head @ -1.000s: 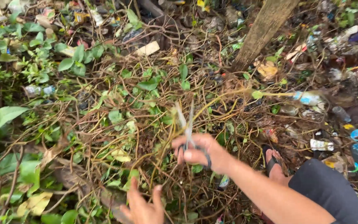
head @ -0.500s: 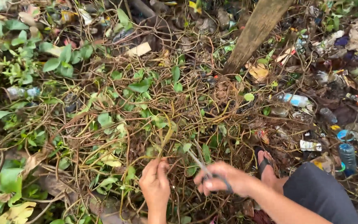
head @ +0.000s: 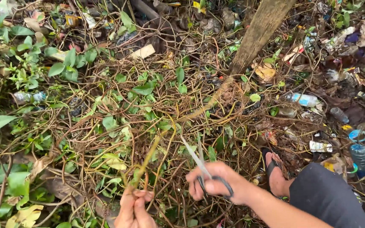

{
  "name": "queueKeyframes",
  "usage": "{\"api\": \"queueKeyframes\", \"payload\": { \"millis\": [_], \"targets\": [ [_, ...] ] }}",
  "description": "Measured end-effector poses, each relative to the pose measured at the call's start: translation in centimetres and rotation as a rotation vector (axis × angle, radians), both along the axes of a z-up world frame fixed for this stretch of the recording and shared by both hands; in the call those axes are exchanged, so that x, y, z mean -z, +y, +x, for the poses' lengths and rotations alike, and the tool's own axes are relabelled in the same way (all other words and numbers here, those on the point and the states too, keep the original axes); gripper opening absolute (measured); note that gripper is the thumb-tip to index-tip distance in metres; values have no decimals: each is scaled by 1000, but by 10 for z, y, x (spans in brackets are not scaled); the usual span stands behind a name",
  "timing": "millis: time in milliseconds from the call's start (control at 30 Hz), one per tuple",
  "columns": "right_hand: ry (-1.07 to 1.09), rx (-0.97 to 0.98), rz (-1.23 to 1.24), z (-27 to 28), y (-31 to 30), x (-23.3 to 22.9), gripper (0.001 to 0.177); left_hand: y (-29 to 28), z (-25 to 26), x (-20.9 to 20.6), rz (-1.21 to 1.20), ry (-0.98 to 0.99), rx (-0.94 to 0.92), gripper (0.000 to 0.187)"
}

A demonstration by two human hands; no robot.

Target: Cutting through tangled vines and plant matter on the ground using a pair of scissors.

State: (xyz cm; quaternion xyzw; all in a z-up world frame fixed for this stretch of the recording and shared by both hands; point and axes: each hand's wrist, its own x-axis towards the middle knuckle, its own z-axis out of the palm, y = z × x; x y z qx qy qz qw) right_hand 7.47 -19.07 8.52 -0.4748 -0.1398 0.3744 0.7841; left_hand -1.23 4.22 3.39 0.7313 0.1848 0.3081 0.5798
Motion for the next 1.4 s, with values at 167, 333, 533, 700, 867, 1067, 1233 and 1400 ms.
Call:
{"api": "queueKeyframes", "payload": {
  "millis": [167,333,533,700,867,1067,1233,1400],
  "targets": [
    [-126,129,5,42,21,-13,11,-5,-12,14,200,53,-10,35],
    [-206,230,-140,16,9,-1,21,-3,-14,24,269,0,-67,20],
    [230,163,-376,-55,-32,52,59,-4,-8,6,378,14,-63,17],
    [134,51,-389,-56,-12,14,73,-3,-14,29,625,109,84,30],
    [-466,226,-514,-23,23,-18,30,-16,-3,9,642,43,127,13],
    [-213,306,-481,-50,4,11,21,-23,2,-5,628,29,70,12],
    [98,24,-496,-54,-50,38,40,-9,-1,-3,673,118,159,13],
    [-342,-356,-506,-4,-78,-8,59,6,-3,-17,697,138,299,8]
  ]
}}
